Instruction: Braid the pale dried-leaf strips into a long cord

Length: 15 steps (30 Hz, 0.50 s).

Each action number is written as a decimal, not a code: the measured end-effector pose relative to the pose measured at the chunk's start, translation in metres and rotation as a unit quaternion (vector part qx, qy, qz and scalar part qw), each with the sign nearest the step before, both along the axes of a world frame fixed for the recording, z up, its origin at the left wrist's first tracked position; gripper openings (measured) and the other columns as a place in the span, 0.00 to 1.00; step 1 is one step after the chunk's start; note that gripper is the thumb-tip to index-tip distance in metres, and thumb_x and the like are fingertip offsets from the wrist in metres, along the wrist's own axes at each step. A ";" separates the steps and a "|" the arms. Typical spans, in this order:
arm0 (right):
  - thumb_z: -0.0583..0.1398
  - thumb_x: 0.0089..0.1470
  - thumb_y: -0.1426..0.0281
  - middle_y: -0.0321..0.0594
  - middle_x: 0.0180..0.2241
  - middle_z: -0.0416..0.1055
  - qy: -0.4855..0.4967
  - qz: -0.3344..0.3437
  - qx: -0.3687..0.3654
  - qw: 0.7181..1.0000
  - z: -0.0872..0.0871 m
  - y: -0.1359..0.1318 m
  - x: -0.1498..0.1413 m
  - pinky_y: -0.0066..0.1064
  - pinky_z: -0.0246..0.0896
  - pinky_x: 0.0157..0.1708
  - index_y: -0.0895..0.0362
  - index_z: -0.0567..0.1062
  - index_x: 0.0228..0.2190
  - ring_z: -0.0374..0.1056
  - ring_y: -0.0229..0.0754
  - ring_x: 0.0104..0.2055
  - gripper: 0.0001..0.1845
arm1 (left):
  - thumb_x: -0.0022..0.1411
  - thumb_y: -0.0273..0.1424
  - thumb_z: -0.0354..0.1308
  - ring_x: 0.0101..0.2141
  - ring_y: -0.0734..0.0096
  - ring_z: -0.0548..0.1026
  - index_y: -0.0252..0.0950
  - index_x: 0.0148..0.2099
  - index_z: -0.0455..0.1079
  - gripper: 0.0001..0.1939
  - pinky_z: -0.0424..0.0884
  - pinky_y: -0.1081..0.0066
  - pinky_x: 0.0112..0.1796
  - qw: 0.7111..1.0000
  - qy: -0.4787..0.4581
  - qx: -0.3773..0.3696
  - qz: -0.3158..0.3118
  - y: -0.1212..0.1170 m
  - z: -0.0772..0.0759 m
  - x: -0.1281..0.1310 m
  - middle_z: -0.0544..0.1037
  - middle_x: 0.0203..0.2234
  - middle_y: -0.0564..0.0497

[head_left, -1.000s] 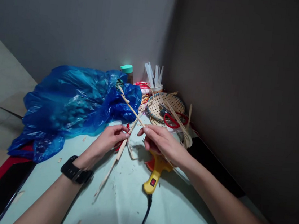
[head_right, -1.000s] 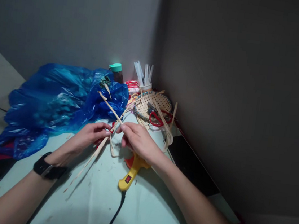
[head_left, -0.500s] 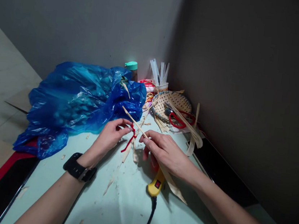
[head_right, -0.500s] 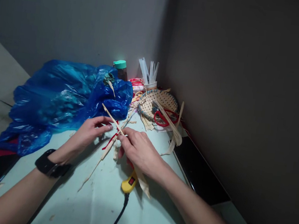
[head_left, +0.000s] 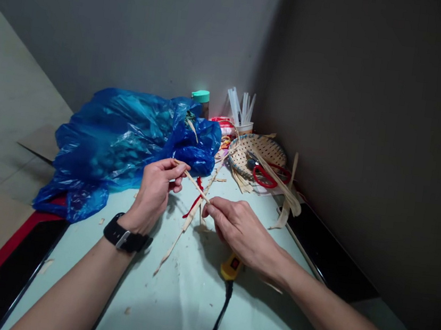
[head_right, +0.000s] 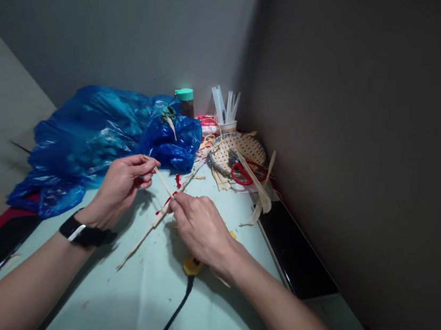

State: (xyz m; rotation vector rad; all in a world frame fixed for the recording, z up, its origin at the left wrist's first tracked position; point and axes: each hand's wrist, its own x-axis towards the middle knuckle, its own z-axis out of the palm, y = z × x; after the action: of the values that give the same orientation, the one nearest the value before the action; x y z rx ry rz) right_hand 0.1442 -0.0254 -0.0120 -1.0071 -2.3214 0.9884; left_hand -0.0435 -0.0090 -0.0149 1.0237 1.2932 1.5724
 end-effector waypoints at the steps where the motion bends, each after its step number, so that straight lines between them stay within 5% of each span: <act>1: 0.47 0.64 0.70 0.31 0.19 0.60 -0.001 -0.001 0.001 1.000 0.001 0.000 -0.001 0.28 0.47 0.28 0.57 0.71 0.29 0.55 0.33 0.22 0.16 | 0.48 0.27 0.63 0.18 0.82 0.60 0.29 0.27 0.72 0.05 0.54 0.78 0.17 1.000 0.002 0.001 0.008 0.000 0.000 0.002 0.68 0.20 0.54; 6: 0.47 0.64 0.71 0.31 0.19 0.61 -0.010 0.000 0.011 1.000 0.003 -0.001 -0.003 0.27 0.48 0.29 0.58 0.73 0.30 0.56 0.32 0.22 0.17 | 0.49 0.25 0.61 0.16 0.83 0.58 0.31 0.26 0.70 0.03 0.51 0.79 0.15 0.997 0.020 0.016 0.070 0.007 -0.005 0.000 0.66 0.18 0.55; 10: 0.49 0.63 0.69 0.32 0.19 0.63 -0.010 0.022 -0.006 1.000 0.001 -0.005 0.002 0.27 0.50 0.28 0.58 0.73 0.28 0.58 0.33 0.22 0.17 | 0.54 0.24 0.55 0.14 0.83 0.52 0.35 0.24 0.63 0.08 0.48 0.81 0.15 0.984 0.033 0.049 0.169 0.008 -0.003 -0.028 0.57 0.15 0.60; 12: 0.48 0.64 0.67 0.32 0.19 0.65 0.043 0.000 -0.051 0.998 -0.002 -0.002 0.006 0.26 0.52 0.26 0.57 0.72 0.32 0.59 0.33 0.21 0.16 | 0.56 0.26 0.54 0.14 0.84 0.51 0.35 0.24 0.63 0.09 0.46 0.80 0.14 0.985 0.045 0.048 0.159 0.005 0.001 -0.040 0.57 0.14 0.60; 15: 0.47 0.63 0.65 0.32 0.22 0.69 0.176 -0.040 -0.136 0.974 -0.009 0.008 0.011 0.25 0.53 0.21 0.54 0.67 0.42 0.59 0.33 0.18 0.12 | 0.56 0.30 0.58 0.13 0.83 0.52 0.34 0.23 0.67 0.11 0.47 0.78 0.14 0.996 0.074 0.006 0.048 -0.002 0.008 -0.043 0.61 0.13 0.57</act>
State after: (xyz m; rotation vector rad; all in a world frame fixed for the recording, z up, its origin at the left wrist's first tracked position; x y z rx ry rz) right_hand 0.1553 -0.0174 -0.0212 -0.9281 -1.8788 1.3550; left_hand -0.0866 -0.0112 -0.0065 1.1184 1.4546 1.6014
